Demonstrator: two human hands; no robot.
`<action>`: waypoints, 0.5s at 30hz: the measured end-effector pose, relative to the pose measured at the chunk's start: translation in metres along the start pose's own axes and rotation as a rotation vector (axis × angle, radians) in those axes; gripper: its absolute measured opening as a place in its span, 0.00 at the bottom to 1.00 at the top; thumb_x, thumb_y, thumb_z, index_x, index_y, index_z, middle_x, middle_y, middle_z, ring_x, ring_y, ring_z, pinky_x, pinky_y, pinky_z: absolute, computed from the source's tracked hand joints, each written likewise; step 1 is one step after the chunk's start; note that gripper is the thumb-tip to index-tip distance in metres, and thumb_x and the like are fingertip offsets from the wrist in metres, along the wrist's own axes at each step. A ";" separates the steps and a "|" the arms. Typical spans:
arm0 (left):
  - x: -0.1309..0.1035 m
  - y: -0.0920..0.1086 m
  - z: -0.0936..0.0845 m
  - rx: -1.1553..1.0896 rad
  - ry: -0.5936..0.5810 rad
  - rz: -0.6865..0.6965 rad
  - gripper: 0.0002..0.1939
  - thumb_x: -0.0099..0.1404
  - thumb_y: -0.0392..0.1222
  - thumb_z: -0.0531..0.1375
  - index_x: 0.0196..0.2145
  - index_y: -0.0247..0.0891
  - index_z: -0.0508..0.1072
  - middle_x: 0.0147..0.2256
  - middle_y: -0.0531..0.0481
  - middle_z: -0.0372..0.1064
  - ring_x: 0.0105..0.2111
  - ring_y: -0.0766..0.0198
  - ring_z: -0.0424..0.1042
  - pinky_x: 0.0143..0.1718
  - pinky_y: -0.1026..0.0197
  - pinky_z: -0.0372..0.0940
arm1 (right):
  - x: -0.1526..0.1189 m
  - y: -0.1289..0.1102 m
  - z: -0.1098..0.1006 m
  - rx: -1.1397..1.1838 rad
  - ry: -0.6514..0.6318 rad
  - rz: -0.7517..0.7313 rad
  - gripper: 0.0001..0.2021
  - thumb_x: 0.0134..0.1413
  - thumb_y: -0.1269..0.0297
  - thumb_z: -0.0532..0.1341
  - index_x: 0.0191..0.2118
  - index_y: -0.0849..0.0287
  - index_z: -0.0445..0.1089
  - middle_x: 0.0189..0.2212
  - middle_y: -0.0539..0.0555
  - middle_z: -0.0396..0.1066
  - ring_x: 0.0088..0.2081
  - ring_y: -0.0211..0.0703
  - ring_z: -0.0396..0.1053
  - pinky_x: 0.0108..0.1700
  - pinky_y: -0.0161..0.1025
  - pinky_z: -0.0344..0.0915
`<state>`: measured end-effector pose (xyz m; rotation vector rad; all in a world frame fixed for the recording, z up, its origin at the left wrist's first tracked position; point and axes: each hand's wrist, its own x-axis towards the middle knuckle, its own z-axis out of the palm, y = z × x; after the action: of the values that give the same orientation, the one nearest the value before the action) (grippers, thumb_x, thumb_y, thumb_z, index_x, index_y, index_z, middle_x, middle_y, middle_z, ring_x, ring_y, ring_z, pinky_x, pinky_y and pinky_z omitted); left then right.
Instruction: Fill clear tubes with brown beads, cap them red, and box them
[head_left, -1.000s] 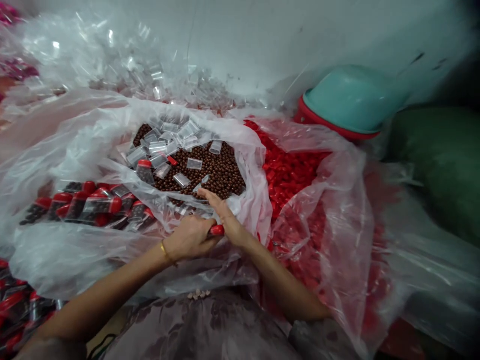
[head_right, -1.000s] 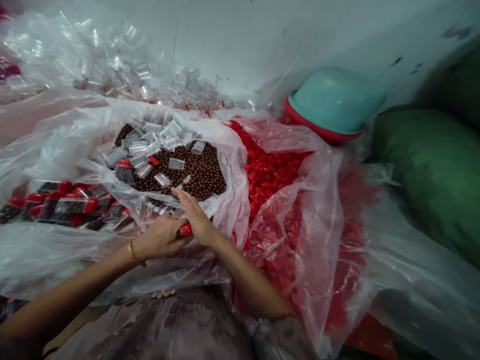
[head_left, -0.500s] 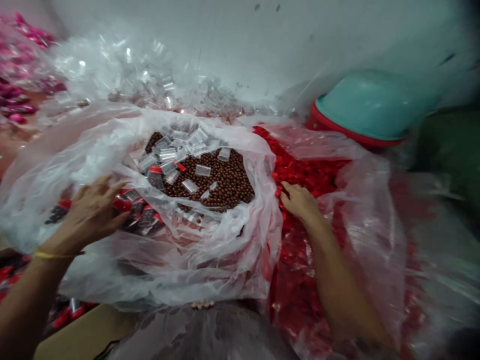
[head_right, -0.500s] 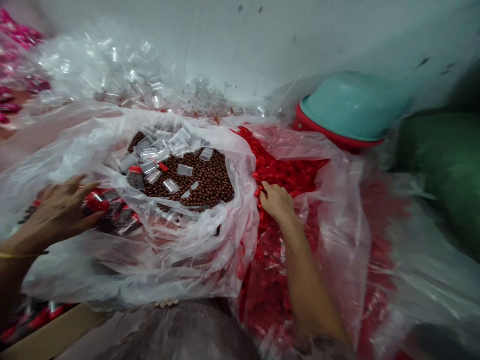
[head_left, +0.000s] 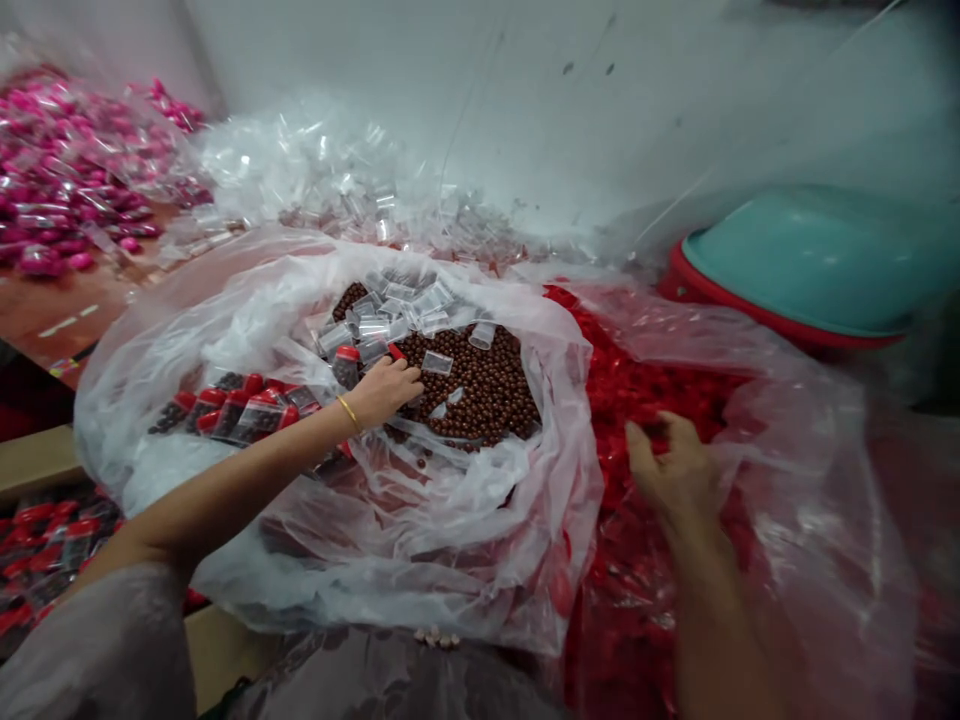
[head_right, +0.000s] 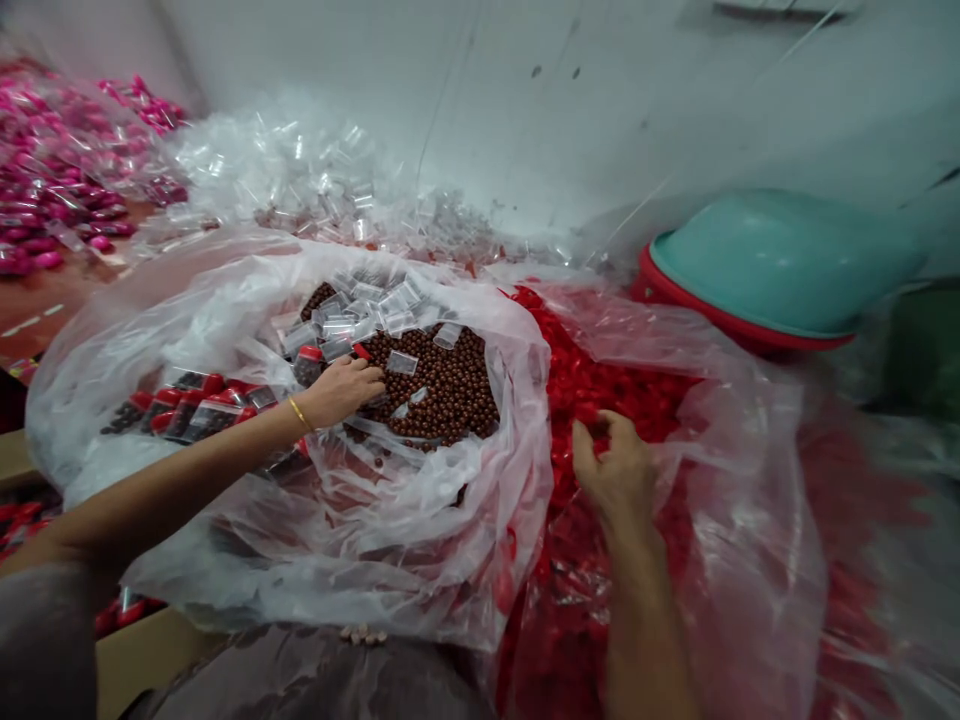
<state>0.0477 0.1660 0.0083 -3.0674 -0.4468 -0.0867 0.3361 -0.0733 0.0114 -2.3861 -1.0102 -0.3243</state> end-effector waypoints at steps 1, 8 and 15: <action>0.000 -0.003 0.002 -0.028 -0.039 0.008 0.11 0.64 0.36 0.50 0.38 0.36 0.71 0.40 0.40 0.69 0.42 0.55 0.67 0.42 0.55 0.58 | -0.006 -0.005 -0.001 0.112 0.049 0.053 0.20 0.50 0.52 0.54 0.42 0.62 0.67 0.27 0.57 0.69 0.27 0.46 0.65 0.35 0.45 0.62; 0.021 -0.008 0.003 -0.457 -0.297 -0.455 0.12 0.59 0.44 0.56 0.24 0.34 0.71 0.29 0.41 0.72 0.35 0.56 0.71 0.37 0.61 0.61 | -0.037 -0.058 0.009 1.172 -0.208 0.439 0.13 0.44 0.56 0.58 0.36 0.57 0.68 0.21 0.46 0.62 0.16 0.33 0.55 0.21 0.36 0.59; 0.075 0.004 0.026 -0.745 -0.186 -0.642 0.07 0.57 0.40 0.58 0.29 0.32 0.71 0.28 0.44 0.71 0.33 0.58 0.71 0.36 0.63 0.62 | -0.044 -0.075 0.030 1.656 -0.471 0.785 0.06 0.38 0.64 0.59 0.27 0.59 0.65 0.15 0.41 0.54 0.11 0.26 0.46 0.15 0.29 0.53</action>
<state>0.1224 0.1844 -0.0127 -3.4525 -1.7514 0.0243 0.2519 -0.0391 -0.0034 -1.0501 -0.1308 1.0100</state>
